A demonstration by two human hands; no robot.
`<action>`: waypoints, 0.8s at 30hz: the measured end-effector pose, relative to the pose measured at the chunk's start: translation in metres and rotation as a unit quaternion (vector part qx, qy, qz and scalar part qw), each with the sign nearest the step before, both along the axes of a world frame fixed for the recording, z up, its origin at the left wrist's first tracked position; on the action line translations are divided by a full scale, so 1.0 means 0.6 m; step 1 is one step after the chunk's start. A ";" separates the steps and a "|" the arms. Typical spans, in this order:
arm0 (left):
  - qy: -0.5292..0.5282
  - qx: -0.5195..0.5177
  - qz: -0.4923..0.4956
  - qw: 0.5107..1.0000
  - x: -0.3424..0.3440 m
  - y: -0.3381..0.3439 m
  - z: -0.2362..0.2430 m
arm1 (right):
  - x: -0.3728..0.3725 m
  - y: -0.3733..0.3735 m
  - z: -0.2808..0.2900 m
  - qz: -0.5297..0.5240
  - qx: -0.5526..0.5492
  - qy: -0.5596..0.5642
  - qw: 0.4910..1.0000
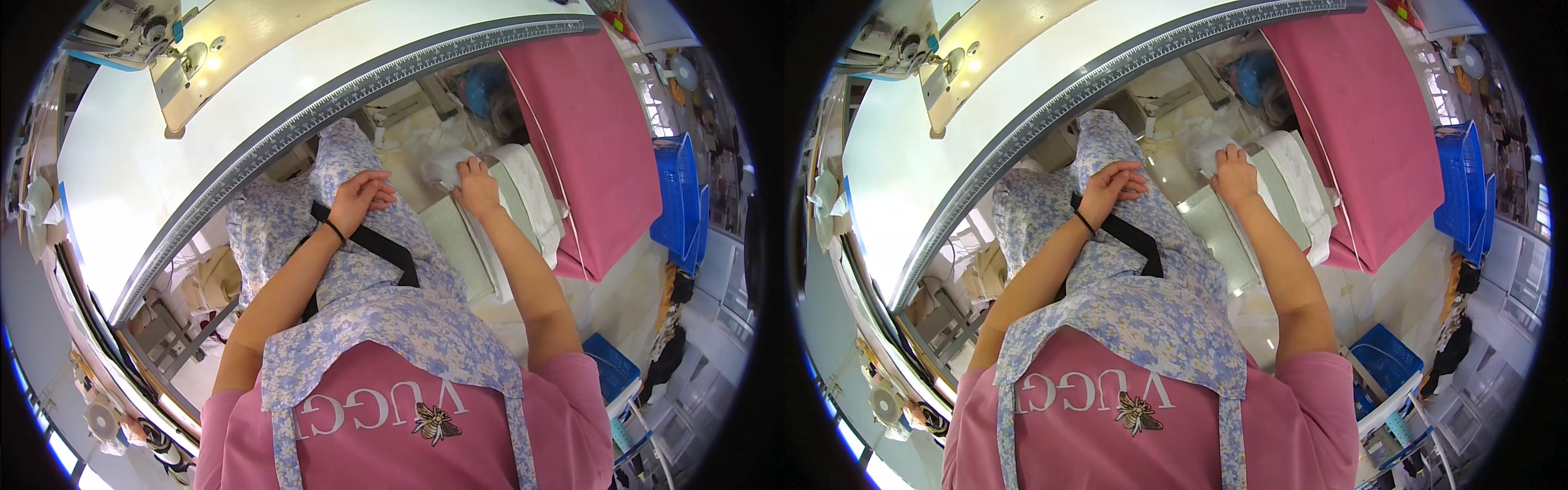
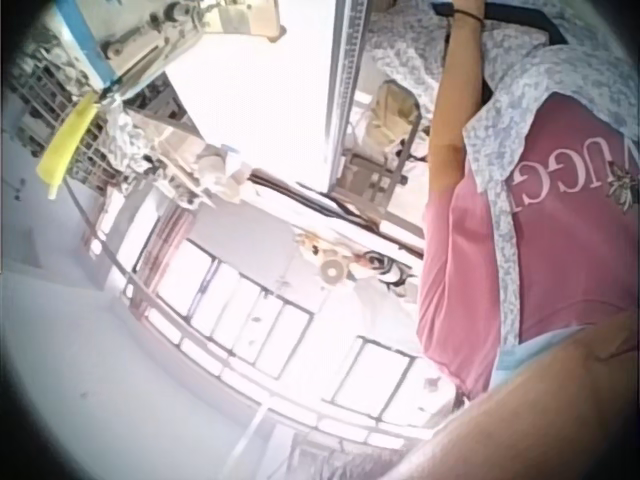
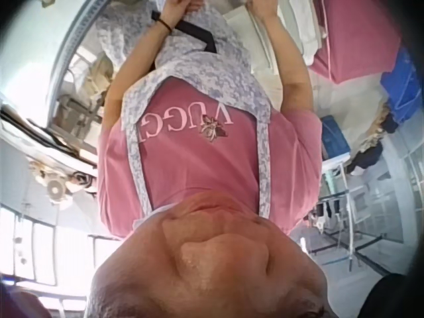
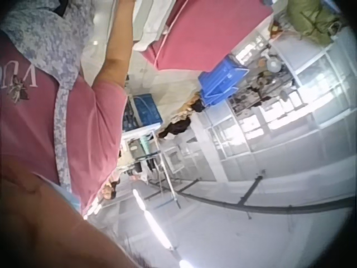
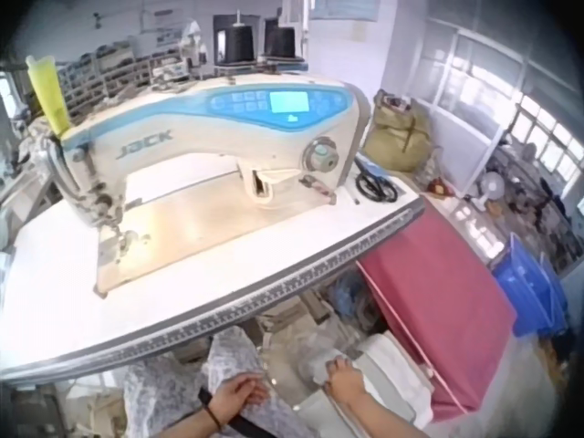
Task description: The person folds and unfolds a white fabric piece on a sewing table, then uses scissors to cut a small white fabric piece into smaller sections. The person also handles a black fabric piece and places it on the table.
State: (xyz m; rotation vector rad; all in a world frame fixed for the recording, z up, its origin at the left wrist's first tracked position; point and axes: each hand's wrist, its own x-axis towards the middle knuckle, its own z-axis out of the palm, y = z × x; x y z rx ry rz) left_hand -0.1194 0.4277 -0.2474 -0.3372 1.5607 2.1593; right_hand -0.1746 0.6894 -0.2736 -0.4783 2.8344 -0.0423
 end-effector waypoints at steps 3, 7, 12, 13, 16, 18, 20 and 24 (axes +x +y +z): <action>-0.003 -0.003 0.000 1.000 -0.001 0.002 0.005 | 0.001 -0.010 -0.004 0.016 0.010 0.011 1.000; 0.001 -0.003 0.001 1.000 0.000 0.003 0.003 | -0.018 -0.004 -0.017 0.033 0.020 -0.033 0.999; 0.010 -0.039 -0.015 0.999 -0.002 0.014 0.002 | -0.028 0.022 -0.009 0.047 -0.044 -0.035 0.997; 0.015 -0.043 -0.021 0.999 -0.003 0.017 0.001 | -0.028 0.026 -0.006 0.034 -0.069 -0.029 0.997; 0.014 -0.037 -0.049 0.998 -0.011 0.038 -0.004 | -0.026 0.042 0.004 -0.010 -0.149 0.004 0.989; -0.010 -0.007 -0.108 0.994 -0.018 0.058 0.001 | -0.017 0.054 0.013 -0.049 -0.210 0.037 0.976; -0.036 0.019 -0.184 0.982 -0.027 0.085 0.001 | -0.009 0.060 0.025 -0.060 -0.252 0.077 0.963; -0.102 0.087 -0.211 0.968 -0.029 0.175 0.000 | 0.007 0.061 0.056 -0.075 -0.280 0.120 0.950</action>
